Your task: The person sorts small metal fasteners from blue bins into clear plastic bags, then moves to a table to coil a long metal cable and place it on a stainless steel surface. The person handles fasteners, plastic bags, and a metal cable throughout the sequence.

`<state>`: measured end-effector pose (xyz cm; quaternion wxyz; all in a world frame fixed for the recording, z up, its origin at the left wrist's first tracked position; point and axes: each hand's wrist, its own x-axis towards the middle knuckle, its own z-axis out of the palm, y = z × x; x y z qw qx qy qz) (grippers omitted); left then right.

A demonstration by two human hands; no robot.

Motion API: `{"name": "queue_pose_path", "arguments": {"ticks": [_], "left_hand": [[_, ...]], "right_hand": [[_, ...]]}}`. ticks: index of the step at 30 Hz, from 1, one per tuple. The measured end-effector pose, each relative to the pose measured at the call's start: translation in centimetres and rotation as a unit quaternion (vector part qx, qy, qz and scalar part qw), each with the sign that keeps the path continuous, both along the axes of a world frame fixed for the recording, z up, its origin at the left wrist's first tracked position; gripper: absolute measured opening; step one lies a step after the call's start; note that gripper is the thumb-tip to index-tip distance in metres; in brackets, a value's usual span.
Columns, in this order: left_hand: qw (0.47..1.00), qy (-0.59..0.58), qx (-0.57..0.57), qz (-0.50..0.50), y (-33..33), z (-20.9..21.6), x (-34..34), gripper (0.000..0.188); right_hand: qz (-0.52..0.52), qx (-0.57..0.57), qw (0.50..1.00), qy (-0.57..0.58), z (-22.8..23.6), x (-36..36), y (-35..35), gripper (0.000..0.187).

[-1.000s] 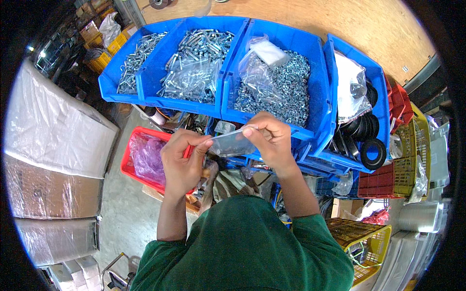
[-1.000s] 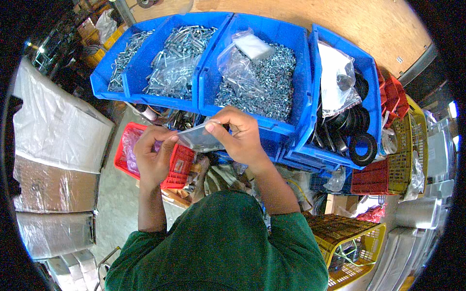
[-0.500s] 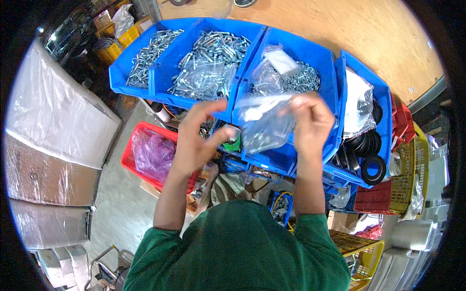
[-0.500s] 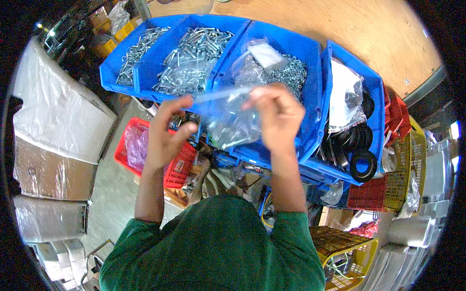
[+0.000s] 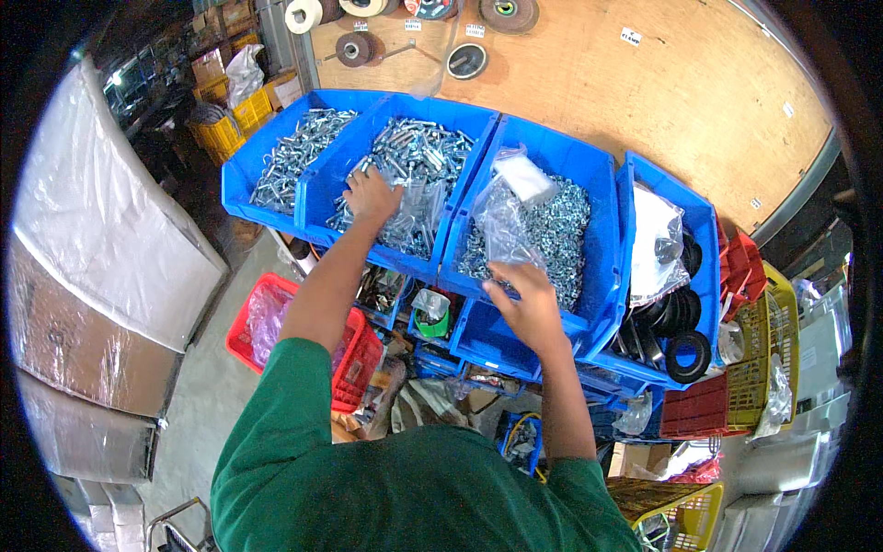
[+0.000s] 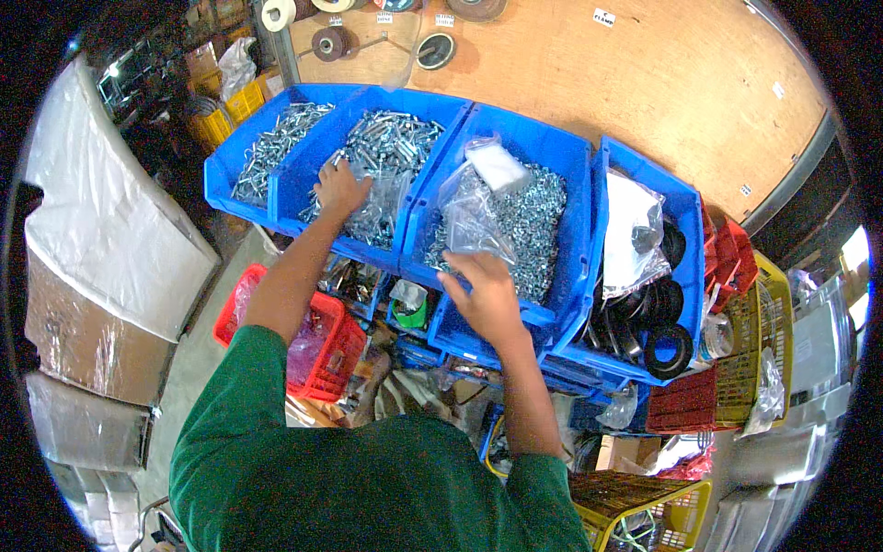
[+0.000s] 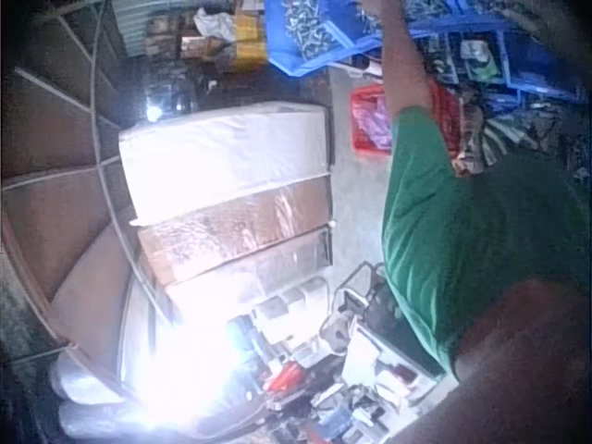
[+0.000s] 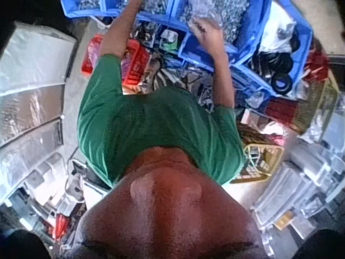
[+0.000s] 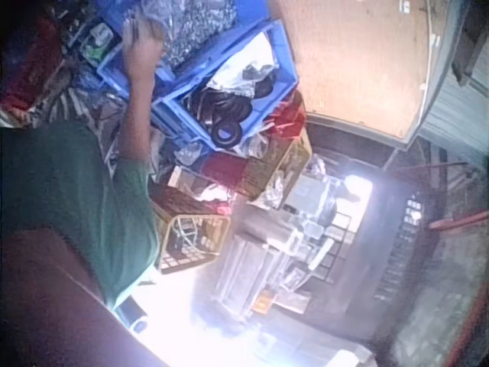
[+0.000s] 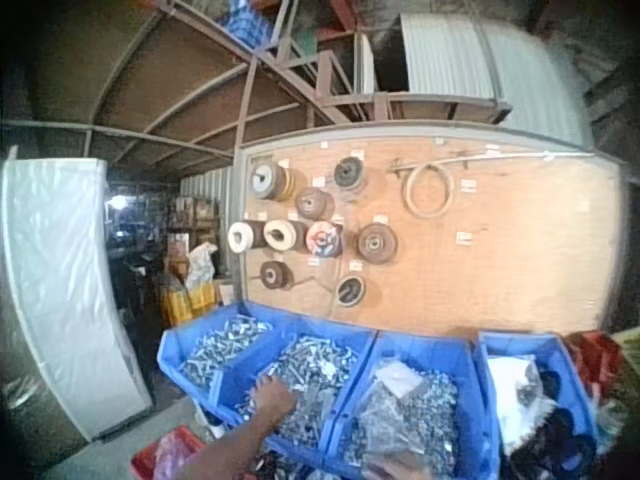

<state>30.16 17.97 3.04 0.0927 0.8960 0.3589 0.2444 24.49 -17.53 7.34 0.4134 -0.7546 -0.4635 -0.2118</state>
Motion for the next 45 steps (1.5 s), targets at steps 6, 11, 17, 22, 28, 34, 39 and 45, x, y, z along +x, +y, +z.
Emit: {"name": "queue_pose_path", "arguments": {"ticks": [6, 11, 17, 22, 28, 34, 39, 45], "left_hand": [[0.985, -0.161, 0.025, -0.053, 1.0, 1.1, -0.7, 0.029], [0.912, -0.377, -0.068, -0.15, 0.9, 7.7, -4.6, 0.022], [0.729, -0.405, -0.42, -0.356, -4.8, 18.3, -8.8, 0.028], [0.72, -0.35, -0.434, -0.414, -8.4, 21.9, -10.6, 0.027], [0.7, -0.373, -0.422, -0.439, -11.3, 25.1, -12.4, 0.029], [0.707, -0.4, -0.364, -0.455, -11.5, 27.5, -13.3, 0.03], [0.722, -0.4, -0.311, -0.472, -11.5, 29.6, -13.1, 0.03], [0.708, -0.389, -0.348, -0.475, -11.2, 32.7, -13.7, 0.025]], "right_hand": [[-0.01, 0.06, 0.988, 0.139, -2.5, -2.0, -3.2, 0.02], [-0.007, 0.139, 0.98, 0.143, 1.4, -1.6, -2.6, 0.015], [0.051, 0.19, 0.976, 0.089, 9.3, 1.1, 2.3, 0.025], [0.128, 0.191, 0.948, 0.221, 15.4, 3.9, 8.3, 0.037], [0.329, 0.273, 0.774, 0.466, 17.7, 5.3, 9.5, 0.028], [0.38, 0.333, 0.771, 0.389, 20.9, 2.6, 9.2, 0.023], [0.363, 0.331, 0.801, 0.343, 23.3, 3.7, 9.2, 0.022], [0.413, 0.316, 0.761, 0.386, 27.1, 2.3, 8.1, 0.02]]}}
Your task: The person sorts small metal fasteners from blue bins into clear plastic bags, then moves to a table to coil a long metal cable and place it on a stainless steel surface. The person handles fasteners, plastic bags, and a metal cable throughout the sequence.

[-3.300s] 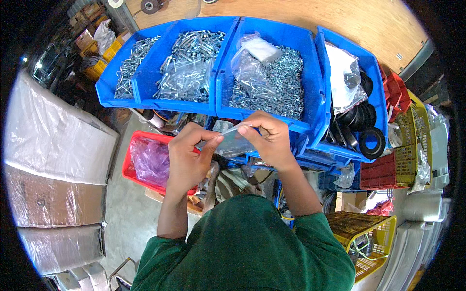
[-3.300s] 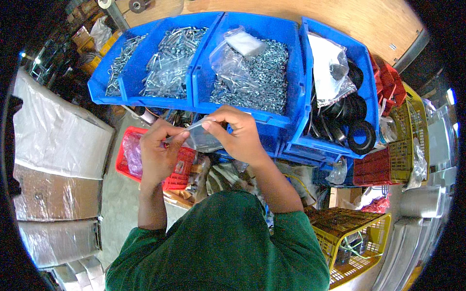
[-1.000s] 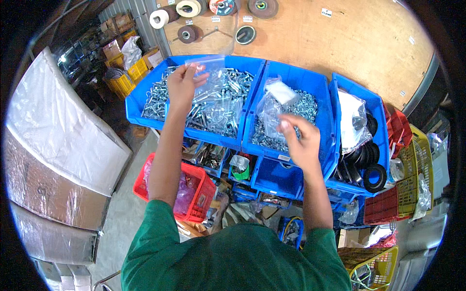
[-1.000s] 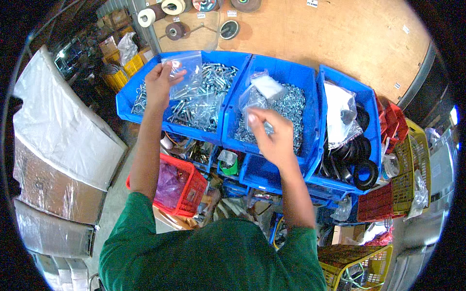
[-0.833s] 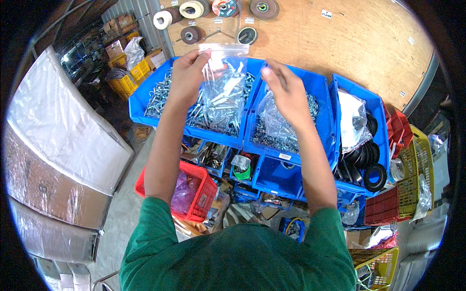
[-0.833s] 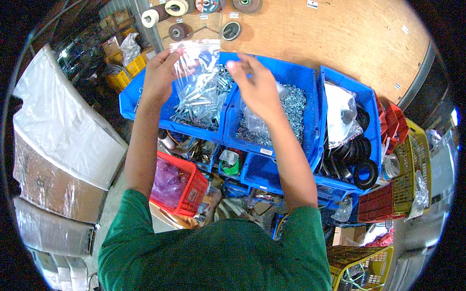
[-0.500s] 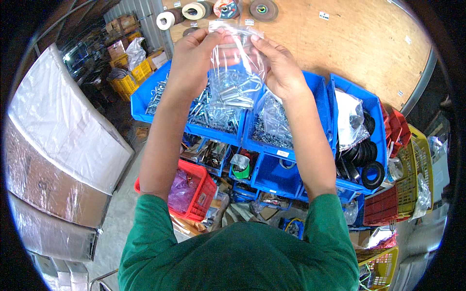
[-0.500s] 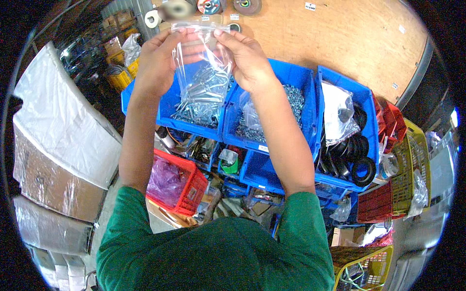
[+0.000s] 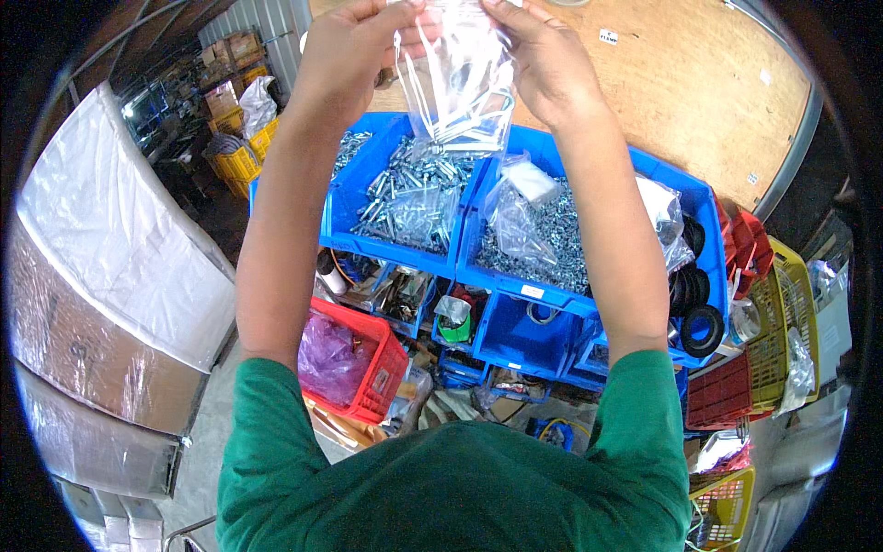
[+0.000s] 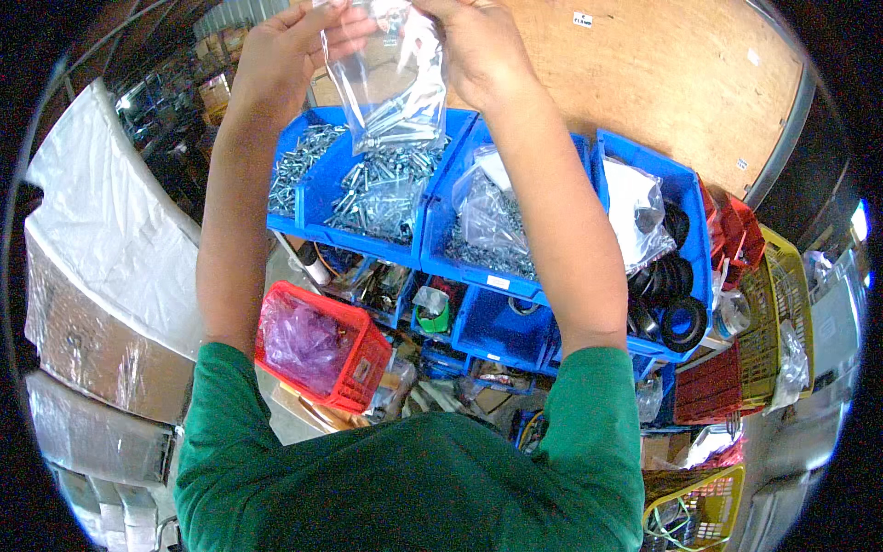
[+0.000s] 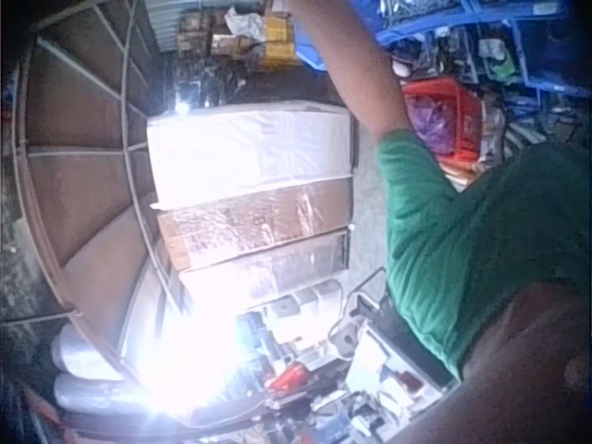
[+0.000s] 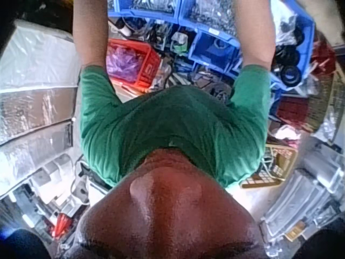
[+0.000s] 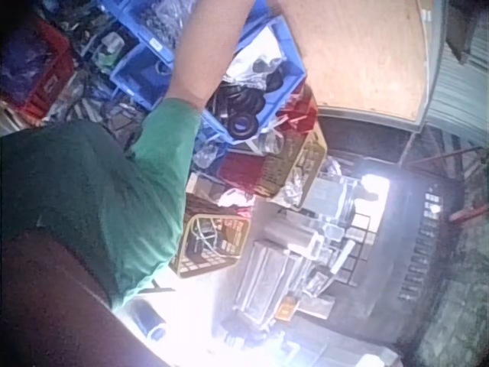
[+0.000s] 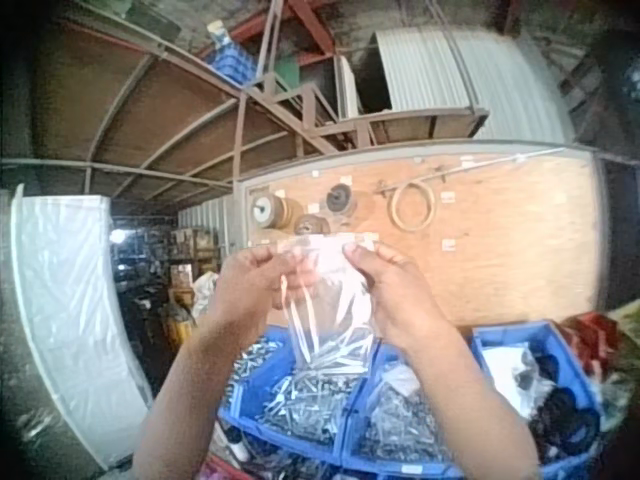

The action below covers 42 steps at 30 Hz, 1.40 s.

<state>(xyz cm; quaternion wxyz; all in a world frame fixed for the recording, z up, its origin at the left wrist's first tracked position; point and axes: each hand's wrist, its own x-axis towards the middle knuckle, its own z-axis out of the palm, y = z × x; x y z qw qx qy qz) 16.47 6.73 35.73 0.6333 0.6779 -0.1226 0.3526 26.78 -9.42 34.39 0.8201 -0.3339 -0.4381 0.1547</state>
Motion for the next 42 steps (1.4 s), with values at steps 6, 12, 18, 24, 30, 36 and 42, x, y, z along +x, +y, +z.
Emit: {"name": "queue_pose_path", "arguments": {"ticks": [6, 12, 18, 24, 30, 36, 42], "left_hand": [[1.0, -0.015, -0.006, 0.01, -1.4, 2.7, -1.0, 0.021], [0.999, -0.028, -0.022, 0.025, -2.6, 3.4, -2.2, 0.024], [0.997, -0.075, 0.004, -0.035, -0.5, 2.2, -0.5, 0.031], [0.994, -0.094, 0.062, -0.003, -0.7, -1.9, 0.8, 0.018], [0.998, -0.039, 0.048, -0.005, -1.7, -4.3, 1.4, 0.023], [0.995, -0.02, 0.094, 0.022, -2.4, -5.8, 1.7, 0.019], [0.991, -0.017, 0.128, 0.045, -2.3, -7.2, 3.5, 0.019]], "right_hand": [[-0.032, -0.005, 0.999, -0.026, 2.5, 0.2, -0.6, 0.027], [0.053, -0.014, 0.998, 0.0, 3.6, -0.4, -0.6, 0.026], [-0.028, -0.012, 0.998, -0.06, 2.9, 0.8, -0.5, 0.022], [-0.147, -0.059, 0.978, -0.133, 0.7, -1.1, -1.2, 0.02], [-0.19, -0.075, 0.969, -0.135, -3.3, 0.6, -1.4, 0.016], [-0.178, -0.063, 0.976, -0.108, -5.5, 0.9, -1.9, 0.012], [-0.196, -0.093, 0.964, -0.151, -7.3, 1.4, -2.4, 0.017]]}}
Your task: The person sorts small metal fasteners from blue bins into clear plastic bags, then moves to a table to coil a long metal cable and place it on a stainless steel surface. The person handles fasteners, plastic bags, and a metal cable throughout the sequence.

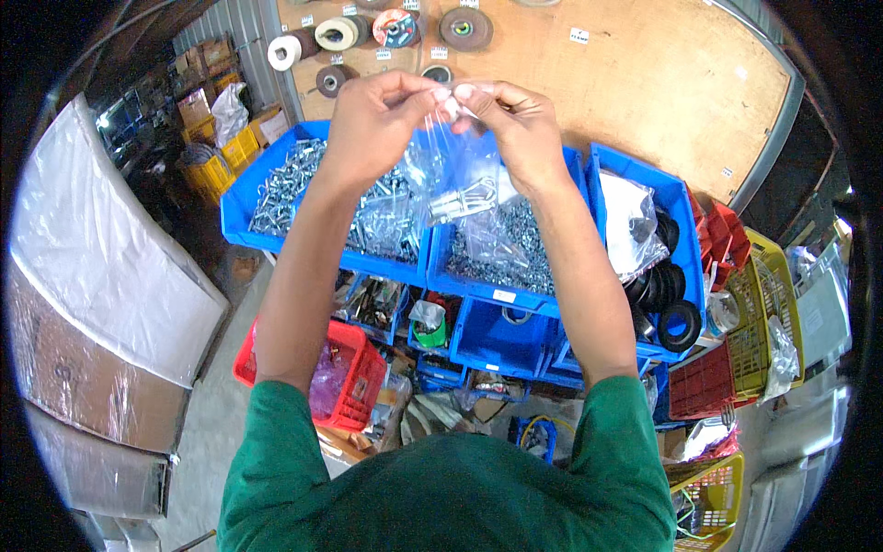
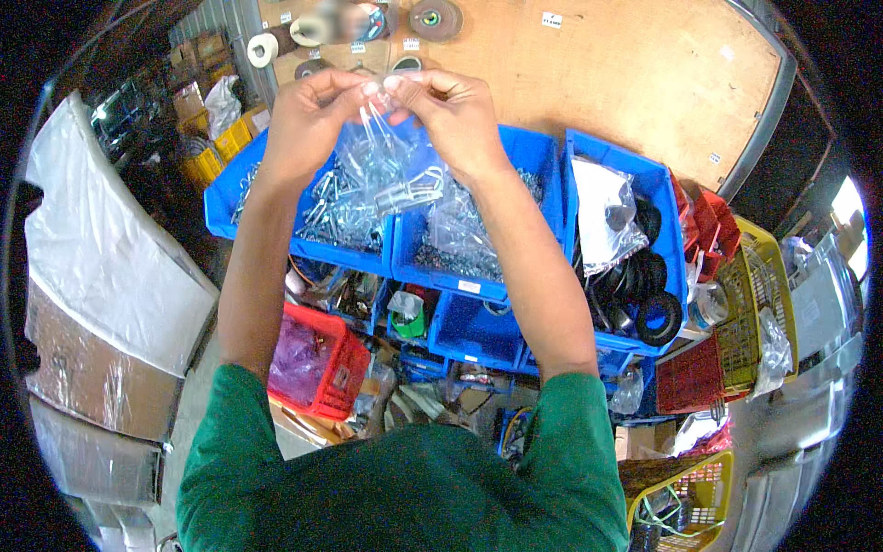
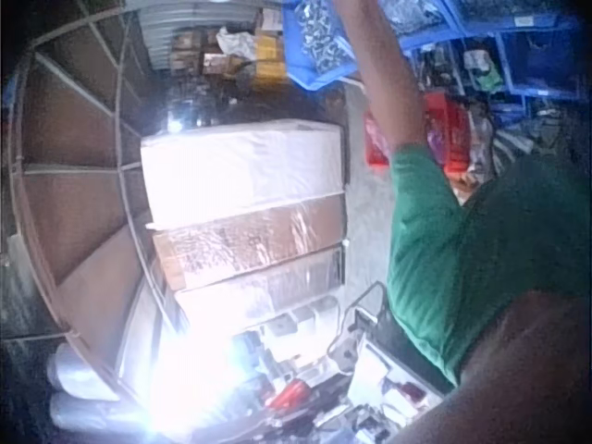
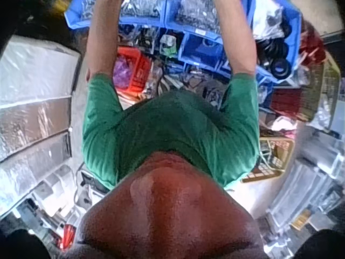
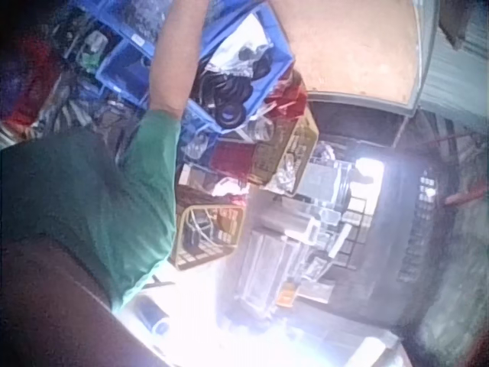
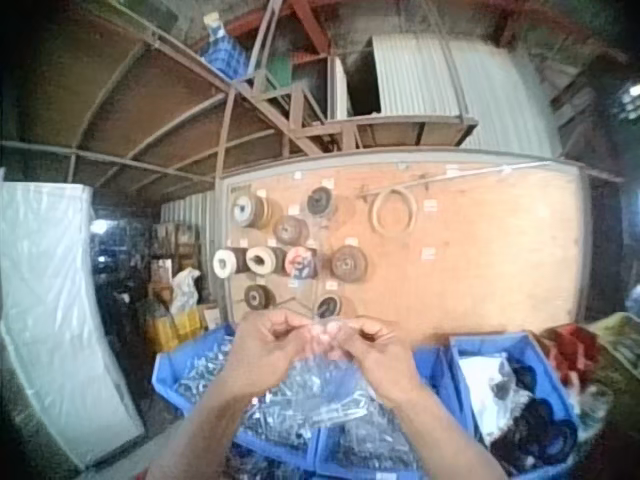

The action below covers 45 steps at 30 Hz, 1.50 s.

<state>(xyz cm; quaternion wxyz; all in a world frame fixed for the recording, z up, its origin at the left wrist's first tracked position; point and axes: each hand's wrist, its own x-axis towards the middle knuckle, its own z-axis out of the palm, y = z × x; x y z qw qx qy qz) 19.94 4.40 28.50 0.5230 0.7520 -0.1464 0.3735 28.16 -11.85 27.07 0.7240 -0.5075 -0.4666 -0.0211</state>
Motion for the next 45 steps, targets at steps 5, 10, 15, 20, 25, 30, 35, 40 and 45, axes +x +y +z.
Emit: {"name": "queue_pose_path", "arguments": {"ticks": [5, 10, 15, 20, 25, 30, 35, 40, 45], "left_hand": [[0.998, 0.036, 0.055, 0.006, -0.8, -0.9, 0.3, 0.018], [0.971, 0.141, 0.19, -0.014, 0.7, -1.0, -0.6, 0.023], [0.96, 0.115, 0.245, -0.069, 1.5, -2.3, 1.3, 0.021], [0.951, 0.165, 0.26, -0.031, 0.7, -2.9, 2.2, 0.018], [0.948, 0.173, 0.264, -0.047, 0.0, -3.0, 2.4, 0.015], [0.963, 0.119, 0.239, -0.044, 0.0, -4.6, 2.7, 0.016], [0.984, 0.125, 0.12, 0.043, 7.3, -10.8, 5.5, 0.03], [0.878, 0.355, 0.135, 0.291, 14.3, -25.1, 8.3, 0.077], [0.835, 0.292, 0.239, 0.4, 9.4, -25.9, 9.8, 0.089]], "right_hand": [[-0.012, -0.005, 1.0, 0.005, -1.9, 0.7, -1.3, 0.02], [-0.089, -0.018, 0.996, 0.003, -2.9, 0.7, -3.0, 0.018], [-0.111, -0.038, 0.993, 0.02, -3.6, 1.5, -4.9, 0.017], [-0.121, -0.05, 0.991, 0.026, -4.6, 2.4, -6.2, 0.018], [-0.136, -0.058, 0.989, 0.018, -5.6, 2.7, -6.8, 0.018], [-0.187, -0.066, 0.98, 0.003, -6.9, 3.4, -6.7, 0.023], [-0.255, -0.123, 0.958, 0.055, -9.5, 5.2, -7.4, 0.025], [-0.405, -0.305, 0.862, 0.007, -18.2, 10.9, -10.0, 0.055], [-0.404, -0.271, 0.871, 0.062, -19.4, 8.3, -9.9, 0.045]]}}
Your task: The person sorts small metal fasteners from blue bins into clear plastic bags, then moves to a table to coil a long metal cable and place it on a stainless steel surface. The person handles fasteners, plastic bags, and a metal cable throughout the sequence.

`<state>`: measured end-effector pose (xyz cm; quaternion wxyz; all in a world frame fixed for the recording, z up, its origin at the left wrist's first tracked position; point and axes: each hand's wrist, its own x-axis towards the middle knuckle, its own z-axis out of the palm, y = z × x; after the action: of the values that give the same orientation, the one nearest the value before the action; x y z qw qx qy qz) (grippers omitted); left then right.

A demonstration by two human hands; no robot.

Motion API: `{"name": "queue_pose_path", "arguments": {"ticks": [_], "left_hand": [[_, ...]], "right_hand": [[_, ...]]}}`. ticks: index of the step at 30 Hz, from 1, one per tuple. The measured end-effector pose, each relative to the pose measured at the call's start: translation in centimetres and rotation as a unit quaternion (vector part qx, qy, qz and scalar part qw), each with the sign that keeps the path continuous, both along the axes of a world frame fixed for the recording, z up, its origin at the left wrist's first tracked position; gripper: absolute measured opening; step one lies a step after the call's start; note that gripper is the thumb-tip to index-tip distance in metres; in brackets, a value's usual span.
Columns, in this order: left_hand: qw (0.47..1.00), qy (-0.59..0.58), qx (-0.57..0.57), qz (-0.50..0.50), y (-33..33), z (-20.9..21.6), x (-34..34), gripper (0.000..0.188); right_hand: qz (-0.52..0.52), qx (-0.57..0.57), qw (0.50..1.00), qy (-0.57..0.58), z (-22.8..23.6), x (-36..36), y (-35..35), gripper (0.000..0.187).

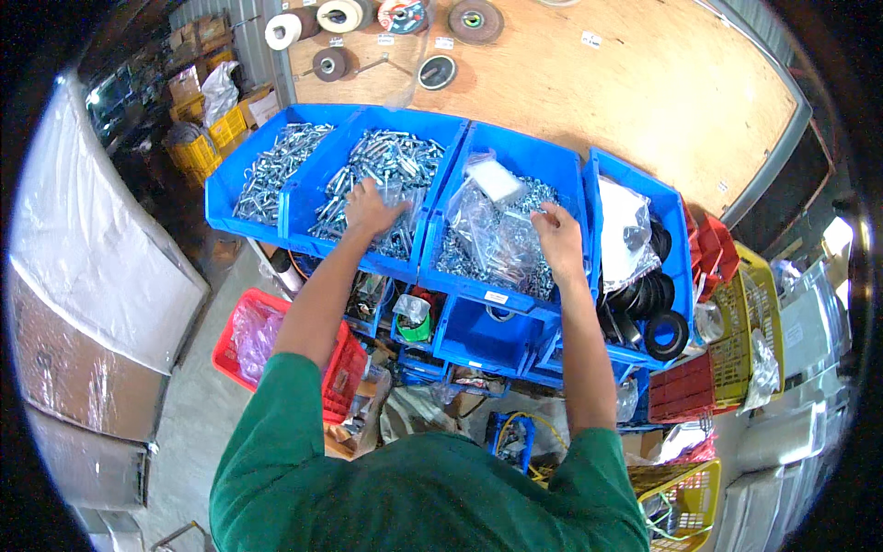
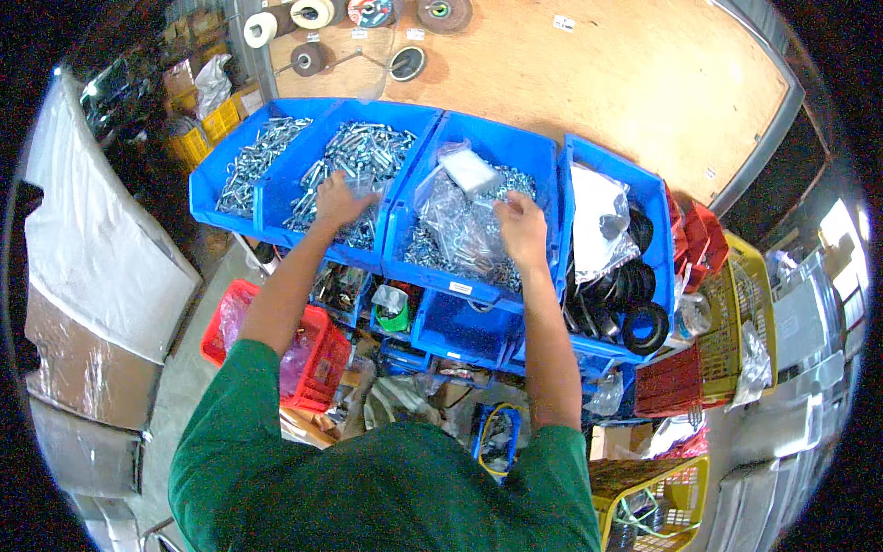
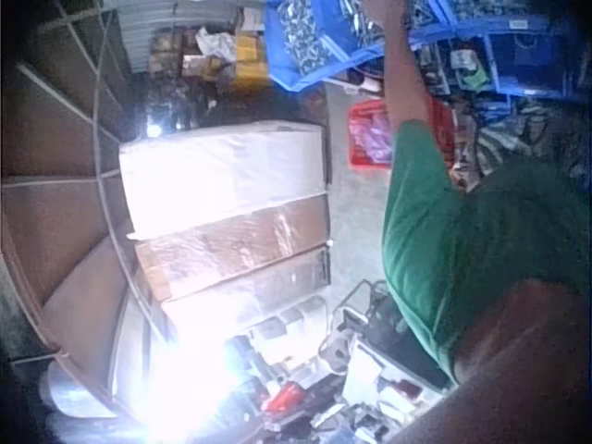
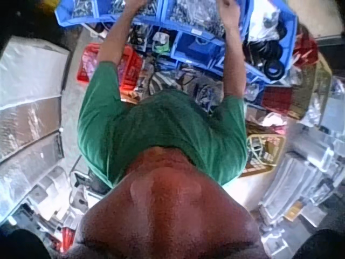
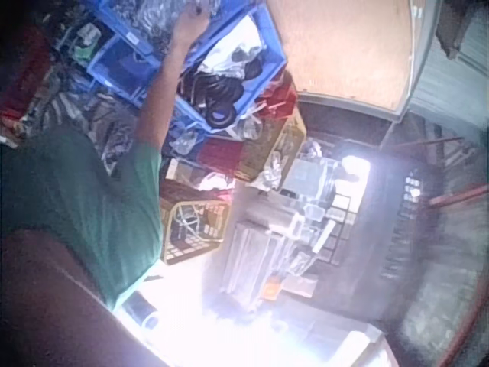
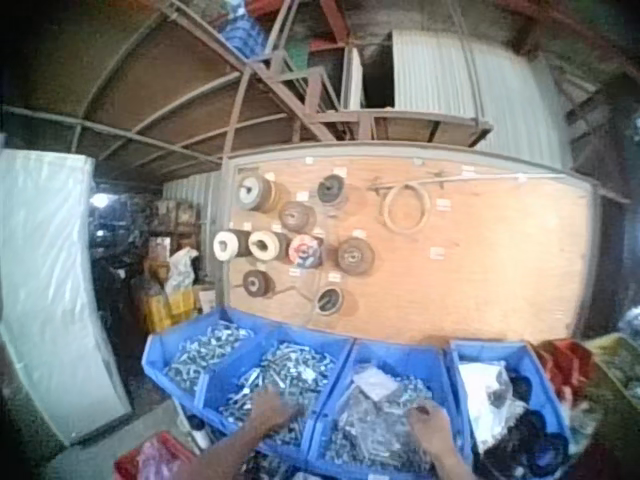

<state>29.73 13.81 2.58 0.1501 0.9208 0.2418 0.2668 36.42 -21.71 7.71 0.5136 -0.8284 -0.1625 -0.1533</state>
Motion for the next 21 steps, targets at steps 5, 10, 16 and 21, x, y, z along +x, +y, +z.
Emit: {"name": "queue_pose_path", "arguments": {"ticks": [5, 10, 16, 21], "left_hand": [[0.998, 0.066, 0.016, -0.009, 2.7, 0.4, 1.4, 0.044], [0.979, -0.201, 0.018, -0.024, 1.7, 2.6, -0.9, 0.021], [0.916, -0.393, -0.012, -0.078, -1.1, 9.9, -5.3, 0.017], [0.864, -0.462, -0.064, -0.19, -3.0, 15.3, -6.6, 0.015]], "right_hand": [[0.08, 0.103, 0.991, 0.041, 0.9, -4.6, 0.8, 0.03], [0.069, 0.159, 0.983, 0.053, 2.0, -6.5, -0.1, 0.023], [0.141, 0.177, 0.974, -0.005, 6.8, -6.5, 3.1, 0.025], [0.266, 0.117, 0.957, 0.013, 10.4, -5.9, 9.0, 0.034]]}}
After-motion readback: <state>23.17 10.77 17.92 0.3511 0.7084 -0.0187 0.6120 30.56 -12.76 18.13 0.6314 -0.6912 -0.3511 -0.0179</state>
